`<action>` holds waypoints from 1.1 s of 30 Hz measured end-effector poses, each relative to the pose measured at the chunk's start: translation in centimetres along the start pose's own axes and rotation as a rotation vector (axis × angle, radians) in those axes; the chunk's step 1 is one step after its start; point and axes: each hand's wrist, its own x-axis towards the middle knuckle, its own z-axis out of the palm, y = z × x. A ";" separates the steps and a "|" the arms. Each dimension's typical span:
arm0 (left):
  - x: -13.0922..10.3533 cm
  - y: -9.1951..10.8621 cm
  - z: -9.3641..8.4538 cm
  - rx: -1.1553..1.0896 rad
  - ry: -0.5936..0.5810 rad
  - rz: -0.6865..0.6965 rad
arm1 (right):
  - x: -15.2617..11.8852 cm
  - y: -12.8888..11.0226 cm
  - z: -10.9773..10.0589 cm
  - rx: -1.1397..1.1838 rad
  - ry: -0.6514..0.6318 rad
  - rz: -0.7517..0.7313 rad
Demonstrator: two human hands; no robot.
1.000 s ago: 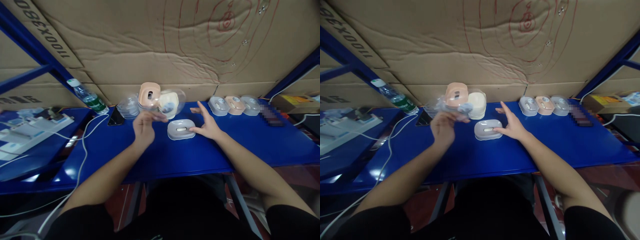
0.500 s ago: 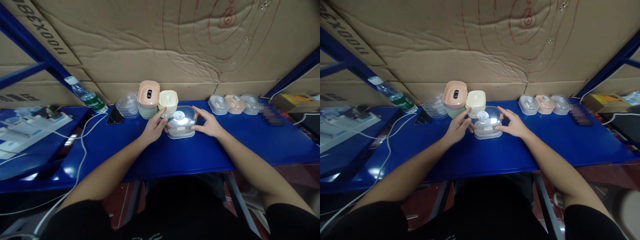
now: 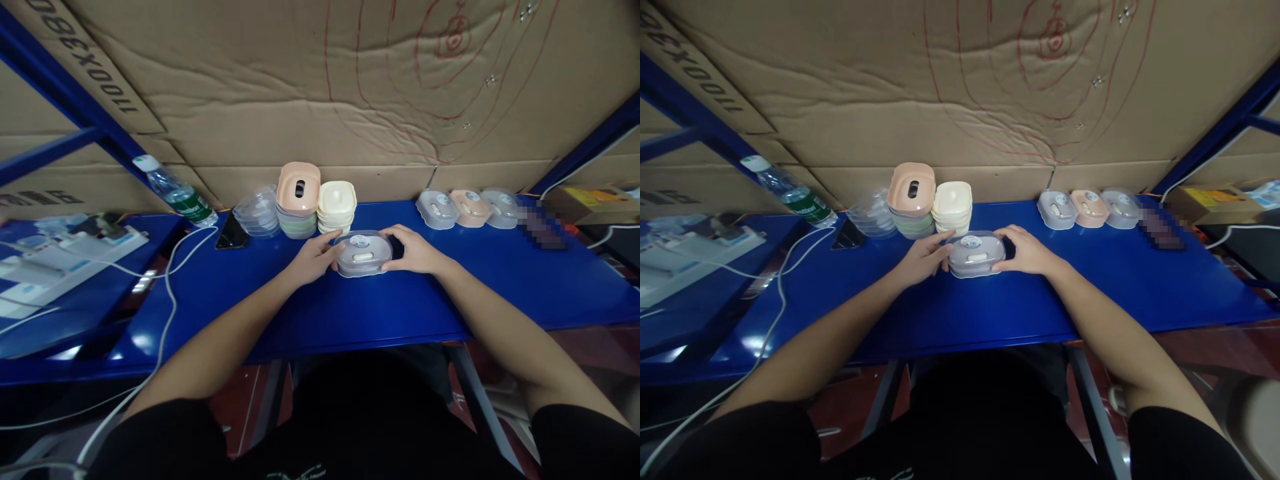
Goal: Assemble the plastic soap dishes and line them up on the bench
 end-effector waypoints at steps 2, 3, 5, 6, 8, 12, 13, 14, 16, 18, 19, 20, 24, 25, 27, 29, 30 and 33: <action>0.0 0.2 0.0 0.049 -0.012 -0.030 | 0.0 0.0 -0.1 -0.001 -0.021 0.014; 0.0 0.2 0.0 0.073 -0.017 -0.052 | 0.0 0.0 -0.1 -0.001 -0.027 0.019; 0.0 0.4 0.0 0.107 -0.027 -0.097 | 0.0 0.0 0.0 -0.003 -0.036 0.023; 0.0 0.4 0.0 0.117 -0.033 -0.113 | 0.0 0.0 0.0 -0.005 -0.039 0.025; 0.0 0.5 0.0 0.129 -0.045 -0.131 | -0.1 0.1 0.1 -0.006 -0.046 0.027; 0.0 0.6 0.1 0.149 -0.060 -0.127 | -0.2 0.2 0.2 0.003 -0.060 0.040; 0.0 0.7 0.1 0.156 -0.060 -0.122 | -0.2 0.2 0.2 0.003 -0.062 0.045; 0.0 0.7 0.1 0.165 -0.059 -0.117 | -0.2 0.2 0.2 0.002 -0.064 0.049; 0.0 0.7 0.1 0.188 -0.057 -0.112 | -0.3 0.2 0.1 -0.004 -0.069 0.053; 0.0 0.8 0.0 0.221 -0.061 -0.103 | -0.3 0.1 0.1 -0.010 -0.068 0.050; 0.0 0.9 -0.1 0.238 -0.069 -0.097 | -0.2 0.0 0.1 -0.012 -0.065 0.048; 0.0 0.9 -0.1 0.254 -0.079 -0.088 | -0.2 0.0 0.1 -0.013 -0.063 0.048; 0.0 1.0 -0.3 0.292 -0.092 -0.043 | -0.2 -0.1 0.0 -0.019 -0.057 0.066; 0.0 1.0 -0.3 0.300 -0.089 -0.036 | -0.2 -0.1 0.0 -0.024 -0.053 0.071; 0.0 1.0 -0.2 0.315 -0.082 -0.035 | -0.3 -0.1 0.0 -0.036 -0.048 0.076; 0.1 1.0 -0.1 0.321 -0.079 -0.041 | -0.3 0.0 0.0 -0.045 -0.048 0.075; 0.1 1.0 -0.1 0.323 -0.078 -0.046 | -0.3 0.0 0.1 -0.044 -0.048 0.071; 0.1 1.2 -0.1 0.328 -0.076 -0.062 | -0.3 0.1 0.3 -0.009 -0.033 0.039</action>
